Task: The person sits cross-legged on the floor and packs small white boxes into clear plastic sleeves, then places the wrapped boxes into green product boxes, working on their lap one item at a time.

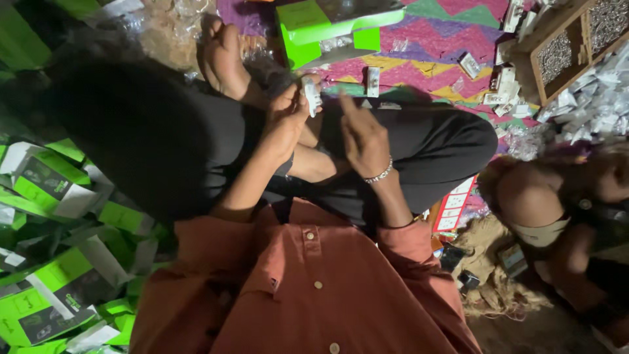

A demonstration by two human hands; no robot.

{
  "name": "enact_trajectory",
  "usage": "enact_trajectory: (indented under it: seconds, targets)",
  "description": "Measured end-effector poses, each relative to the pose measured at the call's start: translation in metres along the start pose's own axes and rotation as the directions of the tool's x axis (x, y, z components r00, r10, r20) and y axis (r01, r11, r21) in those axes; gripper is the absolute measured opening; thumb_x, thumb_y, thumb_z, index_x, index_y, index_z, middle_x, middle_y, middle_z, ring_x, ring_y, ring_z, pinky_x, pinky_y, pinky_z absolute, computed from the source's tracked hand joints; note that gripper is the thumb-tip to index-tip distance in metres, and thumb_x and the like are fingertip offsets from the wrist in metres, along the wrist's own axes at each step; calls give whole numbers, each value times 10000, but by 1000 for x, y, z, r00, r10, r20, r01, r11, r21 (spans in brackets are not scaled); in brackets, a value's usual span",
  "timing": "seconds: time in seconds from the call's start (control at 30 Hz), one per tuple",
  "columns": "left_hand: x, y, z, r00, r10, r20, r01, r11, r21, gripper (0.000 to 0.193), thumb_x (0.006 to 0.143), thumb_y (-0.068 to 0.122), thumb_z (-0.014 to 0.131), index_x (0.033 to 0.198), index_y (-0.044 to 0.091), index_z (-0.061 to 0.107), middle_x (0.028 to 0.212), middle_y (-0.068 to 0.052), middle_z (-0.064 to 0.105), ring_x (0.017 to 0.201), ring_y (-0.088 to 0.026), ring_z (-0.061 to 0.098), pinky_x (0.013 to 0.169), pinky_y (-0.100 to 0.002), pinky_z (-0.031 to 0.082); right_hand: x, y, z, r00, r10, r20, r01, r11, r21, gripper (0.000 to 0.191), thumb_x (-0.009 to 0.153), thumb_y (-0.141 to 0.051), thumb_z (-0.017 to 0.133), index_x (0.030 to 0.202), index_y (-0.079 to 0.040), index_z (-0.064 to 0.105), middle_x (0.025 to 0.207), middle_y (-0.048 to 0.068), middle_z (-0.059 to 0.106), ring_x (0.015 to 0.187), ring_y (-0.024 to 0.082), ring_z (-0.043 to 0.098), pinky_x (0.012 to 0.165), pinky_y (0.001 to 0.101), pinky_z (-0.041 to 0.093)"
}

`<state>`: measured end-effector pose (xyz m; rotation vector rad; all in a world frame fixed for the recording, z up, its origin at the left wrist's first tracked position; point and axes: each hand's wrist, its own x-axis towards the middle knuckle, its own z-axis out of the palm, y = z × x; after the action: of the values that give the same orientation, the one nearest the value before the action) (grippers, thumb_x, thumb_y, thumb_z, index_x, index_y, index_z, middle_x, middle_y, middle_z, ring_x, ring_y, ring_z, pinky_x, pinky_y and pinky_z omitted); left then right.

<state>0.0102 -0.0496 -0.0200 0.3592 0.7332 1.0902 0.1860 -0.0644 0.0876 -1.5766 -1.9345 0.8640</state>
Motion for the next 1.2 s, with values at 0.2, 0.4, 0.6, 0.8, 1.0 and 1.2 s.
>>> enact_trajectory:
  seconds: [0.2, 0.4, 0.6, 0.8, 1.0, 1.2]
  targets:
    - [-4, -2, 1, 999, 55, 3, -54, 987, 152, 370, 1106, 174, 554, 1428, -7, 567, 1380, -50, 623, 1183, -91, 540, 1027, -227, 430, 10, -12, 6, 987, -25, 157, 14, 998, 68, 535, 985, 33, 611, 1507, -45, 524, 853, 178, 598, 780, 323, 609, 765, 404, 528]
    - [-12, 19, 8, 992, 117, -49, -91, 927, 364, 363, 1112, 240, 558, 1389, 20, 636, 1142, -16, 631, 957, -72, 527, 856, -235, 461, -1, -3, 10, 952, -34, 305, -28, 980, 195, 464, 991, -23, 595, 1453, -51, 579, 931, 166, 667, 800, 310, 655, 769, 402, 541]
    - [-10, 34, 9, 984, 179, 15, -174, 929, 327, 366, 1127, 226, 522, 1408, -4, 565, 1280, -49, 663, 1139, -99, 602, 1035, -250, 484, -2, 2, 23, 998, 57, -34, -48, 976, 213, 266, 1044, -93, 647, 1286, 18, 651, 1110, 189, 680, 1007, 292, 635, 855, 361, 535]
    - [-23, 6, 9, 998, 26, -59, -2, 926, 379, 446, 1120, 301, 532, 1444, 0, 588, 1138, -74, 684, 954, -118, 561, 853, -274, 455, 9, 10, 38, 934, 353, 57, -346, 851, 396, 184, 964, -117, 769, 1051, 38, 722, 771, 7, 638, 688, 51, 530, 590, 242, 458]
    - [-26, 2, 7, 982, 187, 5, -163, 840, 517, 460, 1135, 352, 529, 1448, 16, 564, 1237, -40, 660, 1085, -98, 596, 963, -247, 505, 6, 16, 44, 954, 283, 100, -293, 810, 508, 135, 979, -83, 712, 1041, 37, 722, 790, 7, 688, 697, 41, 603, 607, 237, 499]
    - [-25, -3, 15, 955, 293, 38, -276, 840, 468, 493, 1046, 228, 729, 1423, -8, 515, 1244, -51, 604, 1125, -123, 580, 983, -279, 506, 5, 20, 51, 986, 159, -42, -149, 972, 184, 186, 959, -114, 751, 1037, 38, 677, 717, 107, 613, 631, 103, 551, 583, 266, 469]
